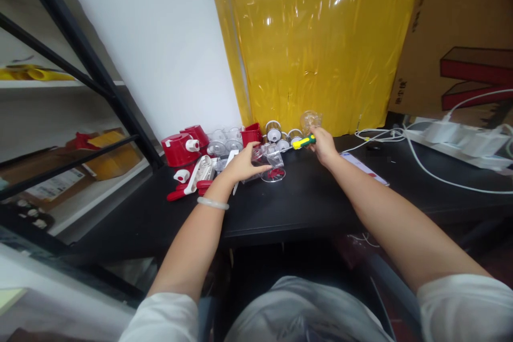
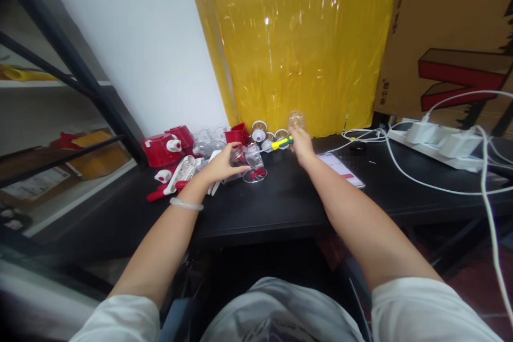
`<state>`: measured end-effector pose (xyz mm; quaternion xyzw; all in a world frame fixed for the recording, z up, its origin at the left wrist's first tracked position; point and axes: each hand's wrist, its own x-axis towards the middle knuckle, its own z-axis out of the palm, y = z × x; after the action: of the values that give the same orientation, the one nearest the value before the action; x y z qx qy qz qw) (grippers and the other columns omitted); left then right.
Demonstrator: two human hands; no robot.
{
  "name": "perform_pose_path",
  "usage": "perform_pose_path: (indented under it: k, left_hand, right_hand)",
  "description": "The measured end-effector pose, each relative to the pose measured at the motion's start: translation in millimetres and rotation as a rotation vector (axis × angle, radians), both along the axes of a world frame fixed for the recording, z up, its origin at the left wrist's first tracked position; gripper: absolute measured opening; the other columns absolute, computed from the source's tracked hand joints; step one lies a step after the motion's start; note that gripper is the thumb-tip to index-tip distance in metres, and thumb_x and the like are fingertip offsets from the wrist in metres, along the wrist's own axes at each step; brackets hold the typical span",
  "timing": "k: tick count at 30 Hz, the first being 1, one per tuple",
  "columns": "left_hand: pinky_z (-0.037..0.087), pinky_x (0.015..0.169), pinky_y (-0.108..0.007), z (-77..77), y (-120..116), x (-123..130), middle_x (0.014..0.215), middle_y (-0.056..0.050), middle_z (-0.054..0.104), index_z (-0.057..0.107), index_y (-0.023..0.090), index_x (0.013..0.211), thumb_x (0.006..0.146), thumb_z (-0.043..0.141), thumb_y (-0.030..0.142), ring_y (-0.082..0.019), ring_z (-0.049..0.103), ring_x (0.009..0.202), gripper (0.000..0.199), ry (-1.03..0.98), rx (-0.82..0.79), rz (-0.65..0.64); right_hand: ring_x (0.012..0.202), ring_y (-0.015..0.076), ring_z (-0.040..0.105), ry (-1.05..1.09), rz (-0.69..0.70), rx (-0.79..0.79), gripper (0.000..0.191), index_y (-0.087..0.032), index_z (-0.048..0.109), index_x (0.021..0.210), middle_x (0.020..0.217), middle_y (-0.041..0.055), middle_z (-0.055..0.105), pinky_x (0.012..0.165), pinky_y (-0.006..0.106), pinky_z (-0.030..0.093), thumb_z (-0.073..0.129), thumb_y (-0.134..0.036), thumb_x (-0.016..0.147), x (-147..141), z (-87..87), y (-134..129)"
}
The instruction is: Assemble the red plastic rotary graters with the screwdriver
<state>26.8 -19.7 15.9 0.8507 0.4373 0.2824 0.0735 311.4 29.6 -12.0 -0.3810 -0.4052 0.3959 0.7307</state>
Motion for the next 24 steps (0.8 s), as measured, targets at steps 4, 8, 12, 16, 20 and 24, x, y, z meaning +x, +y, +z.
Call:
perform_pose_path:
  k: [4,8,12,16,20,24]
  left_hand:
    - [0.052,0.093,-0.049,-4.2,4.7,-1.5,0.115,-0.015,0.067,0.039,0.02,0.133,0.071,0.082,0.065,-0.037,0.069,0.11,0.088,-0.022,-0.016,0.066]
    - [0.051,0.086,-0.046,-8.4,9.1,-2.2,0.101,-0.009,0.064,0.035,0.021,0.124,0.068,0.082,0.067,-0.034,0.07,0.098,0.086,-0.046,-0.004,0.082]
    - [0.05,0.08,-0.042,-7.3,7.5,-1.3,0.095,-0.005,0.06,0.034,0.022,0.118,0.068,0.08,0.07,-0.031,0.068,0.091,0.084,-0.029,-0.005,0.085]
    - [0.048,0.074,-0.038,-1.8,1.6,0.0,0.089,-0.002,0.058,0.037,0.024,0.114,0.073,0.078,0.069,-0.026,0.065,0.081,0.073,0.016,0.0,0.066]
    - [0.046,0.073,-0.036,3.9,-4.4,2.0,0.093,-0.002,0.061,0.042,0.024,0.11,0.076,0.076,0.066,-0.025,0.064,0.082,0.063,0.042,0.017,0.038]
    - [0.046,0.072,-0.036,6.2,-6.8,3.6,0.091,-0.002,0.062,0.045,0.023,0.109,0.076,0.078,0.065,-0.025,0.064,0.082,0.062,0.042,0.014,0.055]
  right_hand:
    - [0.044,0.0079,0.039,0.101,0.061,0.027,0.034,-0.024,0.048,0.069,0.054,-0.0083,0.043,0.042,0.022,0.037,0.077,-0.041,0.067,-3.6,2.9,-2.8]
    - [0.06,0.0101,0.051,0.163,0.066,0.058,0.032,-0.023,0.048,0.07,0.068,-0.0055,0.052,0.049,0.021,0.044,0.074,-0.039,0.062,-6.0,4.4,-6.0]
    - [0.059,0.0107,0.052,0.128,0.036,0.06,0.038,-0.023,0.049,0.07,0.071,-0.0041,0.054,0.046,0.023,0.044,0.074,-0.051,0.067,-3.7,1.9,-4.2]
    - [0.041,0.0096,0.039,0.024,-0.005,0.015,0.048,-0.024,0.05,0.069,0.052,-0.0057,0.043,0.037,0.023,0.032,0.068,-0.068,0.075,-0.2,-0.2,-0.9]
    - [0.037,0.0079,0.034,0.023,0.019,0.002,0.041,-0.025,0.048,0.071,0.049,-0.0075,0.042,0.037,0.023,0.031,0.074,-0.056,0.076,0.1,0.6,-0.8]
    - [0.041,0.0086,0.038,0.109,0.076,0.027,0.031,-0.025,0.046,0.072,0.05,-0.009,0.039,0.041,0.022,0.037,0.073,-0.04,0.075,-2.2,2.8,-2.5]
